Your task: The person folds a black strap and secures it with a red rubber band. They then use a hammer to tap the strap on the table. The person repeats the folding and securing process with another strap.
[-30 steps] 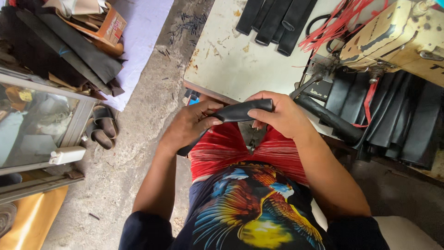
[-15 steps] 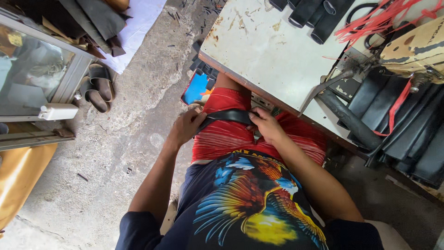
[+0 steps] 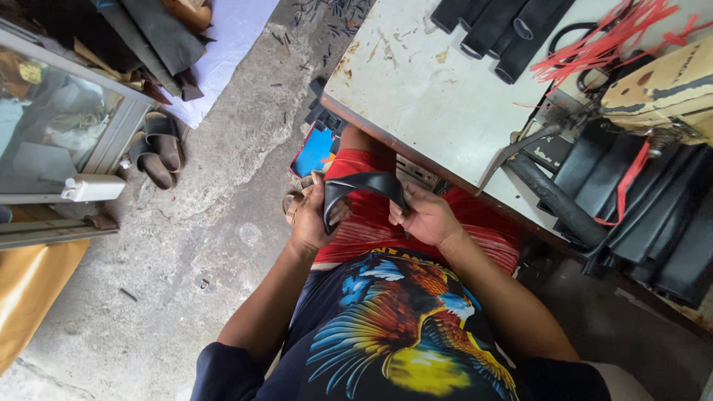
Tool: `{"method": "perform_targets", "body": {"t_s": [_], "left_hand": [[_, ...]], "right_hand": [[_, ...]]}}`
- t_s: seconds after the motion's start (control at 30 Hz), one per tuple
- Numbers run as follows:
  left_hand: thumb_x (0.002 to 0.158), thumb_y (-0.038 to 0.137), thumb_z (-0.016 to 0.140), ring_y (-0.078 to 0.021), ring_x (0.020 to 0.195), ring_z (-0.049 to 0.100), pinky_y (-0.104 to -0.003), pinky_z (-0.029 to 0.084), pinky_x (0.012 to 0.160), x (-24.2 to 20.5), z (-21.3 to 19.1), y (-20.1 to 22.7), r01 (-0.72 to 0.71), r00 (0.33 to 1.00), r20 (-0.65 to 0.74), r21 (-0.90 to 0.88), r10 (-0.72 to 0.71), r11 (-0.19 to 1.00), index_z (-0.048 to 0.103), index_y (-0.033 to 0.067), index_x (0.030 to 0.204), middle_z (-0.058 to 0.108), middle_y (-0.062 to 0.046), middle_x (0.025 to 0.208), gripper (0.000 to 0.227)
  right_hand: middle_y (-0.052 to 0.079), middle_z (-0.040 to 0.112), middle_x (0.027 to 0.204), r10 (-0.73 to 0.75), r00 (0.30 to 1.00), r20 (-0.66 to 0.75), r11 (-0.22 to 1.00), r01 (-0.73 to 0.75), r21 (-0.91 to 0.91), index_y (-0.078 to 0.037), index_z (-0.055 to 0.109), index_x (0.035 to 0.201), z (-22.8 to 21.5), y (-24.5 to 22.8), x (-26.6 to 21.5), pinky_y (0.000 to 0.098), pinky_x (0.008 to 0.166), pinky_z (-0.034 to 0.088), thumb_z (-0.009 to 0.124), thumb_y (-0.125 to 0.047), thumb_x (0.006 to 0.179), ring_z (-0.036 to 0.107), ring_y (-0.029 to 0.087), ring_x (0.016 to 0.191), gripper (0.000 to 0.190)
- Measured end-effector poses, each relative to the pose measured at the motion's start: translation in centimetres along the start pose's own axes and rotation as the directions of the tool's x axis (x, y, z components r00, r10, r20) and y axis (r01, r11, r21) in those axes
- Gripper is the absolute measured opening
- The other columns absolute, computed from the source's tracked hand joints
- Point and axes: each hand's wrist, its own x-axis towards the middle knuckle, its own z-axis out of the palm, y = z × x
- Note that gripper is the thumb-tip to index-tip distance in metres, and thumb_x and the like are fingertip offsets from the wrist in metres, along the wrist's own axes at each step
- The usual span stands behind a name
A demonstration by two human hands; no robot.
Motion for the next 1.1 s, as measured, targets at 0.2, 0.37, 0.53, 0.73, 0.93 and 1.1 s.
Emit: {"method": "perform_targets", "body": {"t_s": [0.2,0.37,0.53,0.73,0.93,1.1], "left_hand": [[0.108,0.047,0.045,-0.0161,0.034,0.038,-0.024,0.035,0.041,-0.3,7.7,-0.4,0.038,0.999,0.014,0.046,-0.039,0.998,0.053,0.0053,0.068,0.044,-0.012,0.045,0.058],[0.105,0.061,0.034,-0.0153,0.030,0.038,-0.026,0.036,0.032,2.4,10.9,-1.0,-0.012,0.994,0.109,0.203,-0.011,0.979,0.051,0.0063,0.071,0.041,-0.007,0.048,0.067],[0.105,0.057,0.040,-0.0203,0.026,0.033,-0.027,0.031,0.028,2.1,15.3,-1.0,0.048,0.992,0.110,0.123,-0.061,0.991,0.049,0.0046,0.066,0.036,-0.011,0.040,0.065],[0.104,0.053,0.049,-0.0203,0.027,0.034,-0.026,0.028,0.030,2.2,16.9,-1.3,0.155,0.988,-0.004,0.007,-0.155,0.988,0.047,0.0082,0.062,0.038,-0.010,0.039,0.062],[0.104,0.050,0.053,-0.0180,0.029,0.040,-0.026,0.034,0.033,2.0,16.6,-0.7,0.118,0.992,-0.060,0.105,-0.112,0.987,0.051,0.0086,0.066,0.044,-0.007,0.042,0.056],[0.105,0.048,0.050,-0.0198,0.026,0.035,-0.027,0.032,0.031,2.3,16.0,-1.2,0.109,0.993,0.027,0.052,-0.111,0.993,0.051,0.0069,0.065,0.041,-0.010,0.040,0.058]], "right_hand": [[0.000,0.036,0.052,-0.067,0.974,0.217,0.992,0.041,0.122,-0.011,0.050,0.076,0.5,-1.1,-0.2,0.0388,0.057,0.042,0.045,-0.036,0.095,0.039,0.016,0.039,0.032],[-0.005,0.036,0.047,-0.157,0.957,0.242,0.984,0.131,0.124,-0.016,0.045,0.068,3.0,-4.3,-1.5,0.0325,0.050,0.038,0.040,-0.046,0.100,0.036,0.010,0.035,0.044],[-0.006,0.035,0.047,-0.259,0.951,0.168,0.965,0.246,0.093,-0.020,0.041,0.069,2.6,-4.9,-1.6,0.0318,0.050,0.039,0.040,-0.048,0.098,0.037,0.009,0.033,0.041],[-0.005,0.037,0.048,-0.300,0.945,0.131,0.947,0.278,0.161,-0.019,0.044,0.070,1.6,-4.4,-1.4,0.0320,0.050,0.040,0.043,-0.048,0.097,0.041,0.011,0.033,0.039],[-0.006,0.034,0.047,-0.272,0.959,0.078,0.957,0.261,0.130,-0.020,0.042,0.069,2.2,-4.0,-1.4,0.0306,0.048,0.038,0.043,-0.047,0.095,0.037,0.010,0.032,0.038],[-0.008,0.032,0.047,-0.250,0.967,0.036,0.965,0.246,0.087,-0.021,0.040,0.070,2.1,-3.8,-1.4,0.0306,0.049,0.036,0.041,-0.047,0.096,0.035,0.010,0.033,0.036]]}}
